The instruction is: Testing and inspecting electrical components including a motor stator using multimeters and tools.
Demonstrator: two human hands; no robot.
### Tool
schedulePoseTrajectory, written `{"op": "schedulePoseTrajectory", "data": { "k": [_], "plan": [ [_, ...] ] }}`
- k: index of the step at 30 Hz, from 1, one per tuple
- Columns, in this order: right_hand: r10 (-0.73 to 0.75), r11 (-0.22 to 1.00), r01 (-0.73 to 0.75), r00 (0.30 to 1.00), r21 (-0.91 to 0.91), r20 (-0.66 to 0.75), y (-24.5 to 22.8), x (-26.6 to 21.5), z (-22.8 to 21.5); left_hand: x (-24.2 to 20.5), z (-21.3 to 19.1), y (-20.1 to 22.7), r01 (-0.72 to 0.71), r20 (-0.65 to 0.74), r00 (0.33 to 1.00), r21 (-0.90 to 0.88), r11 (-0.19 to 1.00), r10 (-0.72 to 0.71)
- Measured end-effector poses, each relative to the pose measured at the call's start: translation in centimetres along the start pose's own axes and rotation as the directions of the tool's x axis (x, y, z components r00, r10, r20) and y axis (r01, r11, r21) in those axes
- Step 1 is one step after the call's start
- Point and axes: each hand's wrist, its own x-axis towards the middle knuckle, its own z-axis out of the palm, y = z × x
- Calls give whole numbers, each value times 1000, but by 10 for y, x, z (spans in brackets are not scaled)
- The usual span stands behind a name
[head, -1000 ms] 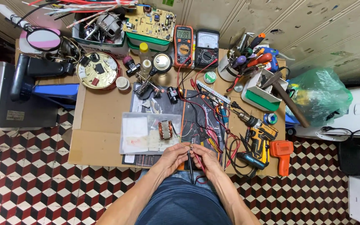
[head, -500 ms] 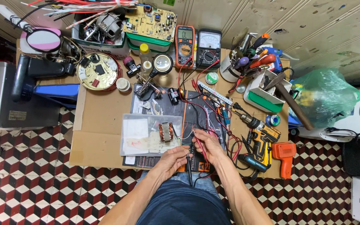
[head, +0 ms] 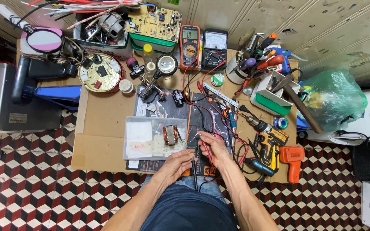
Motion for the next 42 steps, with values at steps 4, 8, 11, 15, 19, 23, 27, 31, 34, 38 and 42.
{"op": "schedulePoseTrajectory", "data": {
  "k": [4, 8, 11, 15, 19, 23, 27, 31, 34, 38, 42],
  "plan": [
    [-17, 1000, 17, 1000, -18, 8, 3, 0, -3, -3, 2, 0, -3, 0, 1000, 18, 1000, 3],
    [-35, 999, 34, 999, -39, -23, 8, 5, -6, 3, -2, -3, 13, -10, 1000, 11, 1000, -13],
    [-51, 998, 51, 998, -39, -21, 8, 4, -6, 8, -5, -5, 3, 10, 1000, -5, 1000, -3],
    [-48, 999, 47, 998, -5, -29, 7, 4, -4, 13, -6, -5, 4, 13, 1000, -24, 1000, -4],
    [-46, 999, 46, 997, 6, -59, 6, -3, 0, 13, -4, -3, 35, -13, 999, -30, 999, -36],
    [-56, 998, 56, 997, 11, -62, 8, -4, -1, 12, -5, -3, 45, -33, 998, -36, 998, -46],
    [-60, 998, 62, 994, 13, -86, 10, -5, 2, 12, -8, -3, 43, -28, 999, -33, 999, -44],
    [-61, 998, 62, 995, 10, -76, 11, -6, 3, 12, -9, -4, 35, -17, 999, -19, 999, -36],
    [-58, 998, 59, 996, 17, -73, 10, -6, 3, 9, -5, -1, 37, -26, 999, -2, 999, -37],
    [-42, 999, 44, 993, 19, -111, 7, -8, 5, 12, -6, -2, 25, -37, 999, 21, 999, -24],
    [-18, 1000, 18, 996, 5, -87, 11, -3, -4, 12, -8, -6, 22, -25, 999, 22, 1000, -22]
  ]
}}
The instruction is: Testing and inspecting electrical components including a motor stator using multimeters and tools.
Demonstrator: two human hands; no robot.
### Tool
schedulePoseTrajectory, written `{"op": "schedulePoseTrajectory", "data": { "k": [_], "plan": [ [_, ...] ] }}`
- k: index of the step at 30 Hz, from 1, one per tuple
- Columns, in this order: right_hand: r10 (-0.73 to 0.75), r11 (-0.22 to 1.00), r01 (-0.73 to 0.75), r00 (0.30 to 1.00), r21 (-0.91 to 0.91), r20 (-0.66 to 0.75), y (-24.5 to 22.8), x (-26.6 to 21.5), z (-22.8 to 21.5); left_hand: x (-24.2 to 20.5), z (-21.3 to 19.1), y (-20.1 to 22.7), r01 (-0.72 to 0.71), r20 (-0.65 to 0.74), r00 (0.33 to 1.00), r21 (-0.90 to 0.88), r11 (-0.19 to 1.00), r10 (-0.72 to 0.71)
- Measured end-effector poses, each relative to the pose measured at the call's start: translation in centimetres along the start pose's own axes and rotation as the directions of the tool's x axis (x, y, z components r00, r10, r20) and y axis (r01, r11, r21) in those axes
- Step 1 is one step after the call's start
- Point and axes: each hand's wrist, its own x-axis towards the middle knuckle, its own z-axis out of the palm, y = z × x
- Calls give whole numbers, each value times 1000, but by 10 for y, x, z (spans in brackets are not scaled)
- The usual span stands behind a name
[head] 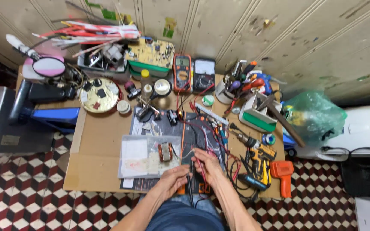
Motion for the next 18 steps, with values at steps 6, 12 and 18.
{"op": "schedulePoseTrajectory", "data": {
  "k": [6, 12, 18],
  "plan": [
    [-48, 999, 47, 999, 24, 22, -5, -9, 6, -8, 6, 5, -25, 2, 1000, 4, 1000, 25],
    [-44, 997, 43, 999, 70, 11, -5, -8, 5, -5, 4, 5, -22, 36, 999, -1, 1000, 22],
    [-62, 995, 60, 998, 86, 25, -5, -9, 2, -9, 8, 7, -8, 23, 1000, 27, 1000, 7]
  ]
}}
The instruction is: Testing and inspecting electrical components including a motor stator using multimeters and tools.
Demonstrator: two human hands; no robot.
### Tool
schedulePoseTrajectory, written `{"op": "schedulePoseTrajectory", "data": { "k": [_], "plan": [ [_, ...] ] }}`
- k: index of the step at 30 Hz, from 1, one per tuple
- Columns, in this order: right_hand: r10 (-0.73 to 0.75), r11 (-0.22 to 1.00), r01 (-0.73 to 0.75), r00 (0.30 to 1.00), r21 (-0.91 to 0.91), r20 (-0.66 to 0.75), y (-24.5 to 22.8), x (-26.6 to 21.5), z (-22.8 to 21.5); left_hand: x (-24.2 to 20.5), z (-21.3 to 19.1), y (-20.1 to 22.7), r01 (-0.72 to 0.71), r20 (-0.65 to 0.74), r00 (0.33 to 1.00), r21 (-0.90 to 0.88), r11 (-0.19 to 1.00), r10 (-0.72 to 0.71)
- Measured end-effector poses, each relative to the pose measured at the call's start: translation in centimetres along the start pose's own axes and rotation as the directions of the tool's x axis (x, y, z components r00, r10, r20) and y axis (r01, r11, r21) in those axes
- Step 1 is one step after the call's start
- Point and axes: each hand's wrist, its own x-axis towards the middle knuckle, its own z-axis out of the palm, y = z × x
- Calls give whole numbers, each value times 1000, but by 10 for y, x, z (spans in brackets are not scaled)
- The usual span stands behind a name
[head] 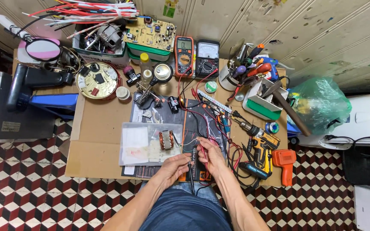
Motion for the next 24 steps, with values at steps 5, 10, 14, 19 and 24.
{"op": "schedulePoseTrajectory", "data": {
  "k": [5, 10, 14, 19, 24],
  "plan": [
    [1, 1000, -1, 1000, 13, 8, -4, -8, 7, -1, 1, 1, -5, 6, 1000, -7, 1000, 5],
    [7, 1000, -7, 1000, 13, -4, -6, -10, 8, -3, 3, 2, -11, 6, 1000, -12, 1000, 12],
    [5, 1000, -5, 1000, 8, 21, -3, -6, 2, -2, 1, 0, -16, 4, 1000, -15, 1000, 16],
    [-1, 1000, 0, 1000, 2, 25, 0, -4, -3, -2, 2, 1, -7, -1, 1000, -8, 1000, 7],
    [0, 1000, 0, 1000, -5, 14, 2, -2, -3, -4, 4, 2, -8, -5, 1000, -10, 1000, 8]
  ]
}}
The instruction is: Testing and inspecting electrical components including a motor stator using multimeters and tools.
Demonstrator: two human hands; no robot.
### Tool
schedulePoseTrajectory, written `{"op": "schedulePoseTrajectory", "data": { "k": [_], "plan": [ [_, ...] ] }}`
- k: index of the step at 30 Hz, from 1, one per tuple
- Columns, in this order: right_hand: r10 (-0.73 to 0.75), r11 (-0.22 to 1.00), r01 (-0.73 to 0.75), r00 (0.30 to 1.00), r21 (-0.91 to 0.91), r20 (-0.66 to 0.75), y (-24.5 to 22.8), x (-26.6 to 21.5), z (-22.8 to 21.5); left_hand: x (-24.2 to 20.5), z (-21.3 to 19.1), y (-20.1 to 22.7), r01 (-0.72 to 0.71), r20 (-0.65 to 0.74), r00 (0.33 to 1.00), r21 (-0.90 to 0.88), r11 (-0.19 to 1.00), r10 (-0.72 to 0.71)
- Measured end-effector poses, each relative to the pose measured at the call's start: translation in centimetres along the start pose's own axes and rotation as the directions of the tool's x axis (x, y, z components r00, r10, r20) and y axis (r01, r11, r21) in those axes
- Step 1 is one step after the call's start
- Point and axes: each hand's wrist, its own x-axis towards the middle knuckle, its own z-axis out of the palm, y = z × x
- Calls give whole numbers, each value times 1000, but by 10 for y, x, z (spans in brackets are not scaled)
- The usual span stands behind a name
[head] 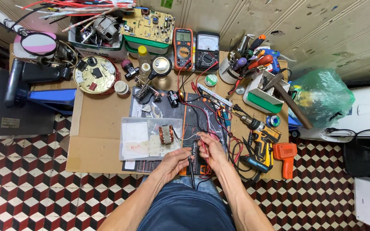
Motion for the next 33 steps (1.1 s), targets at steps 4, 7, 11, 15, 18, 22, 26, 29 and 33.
{"op": "schedulePoseTrajectory", "data": {
  "k": [4, 7, 11, 15, 18, 22, 26, 29, 33],
  "plan": [
    [-7, 1000, 7, 1000, -26, -9, -2, -2, 2, 1, 0, -1, -4, 19, 1000, 9, 1000, 4],
    [-13, 999, 12, 1000, -40, -10, -3, -2, 4, -5, 3, 2, -3, 29, 1000, 7, 1000, 3],
    [-17, 999, 16, 1000, -48, -5, -5, -6, 8, -10, 7, 6, -6, 28, 1000, 2, 1000, 5],
    [-16, 999, 16, 1000, -51, -7, -5, -5, 8, -10, 8, 6, -1, -7, 1000, 26, 1000, 1],
    [-18, 998, 18, 1000, -53, -13, -5, -6, 8, -8, 7, 3, -25, 23, 999, 31, 999, 24],
    [-15, 998, 13, 999, -66, -36, -4, -7, 7, -10, 9, 4, -20, 14, 1000, 32, 999, 20],
    [-18, 997, 16, 999, -76, -29, -1, -1, 2, -7, 8, 2, -29, 33, 999, 20, 999, 28],
    [6, 998, -10, 999, -65, -52, 5, 6, -4, -2, 1, -7, -16, 25, 1000, 20, 1000, 16],
    [-27, 998, 25, 999, -57, -29, 0, 13, -4, 15, -8, -11, -48, 32, 998, 15, 999, 47]
  ]
}}
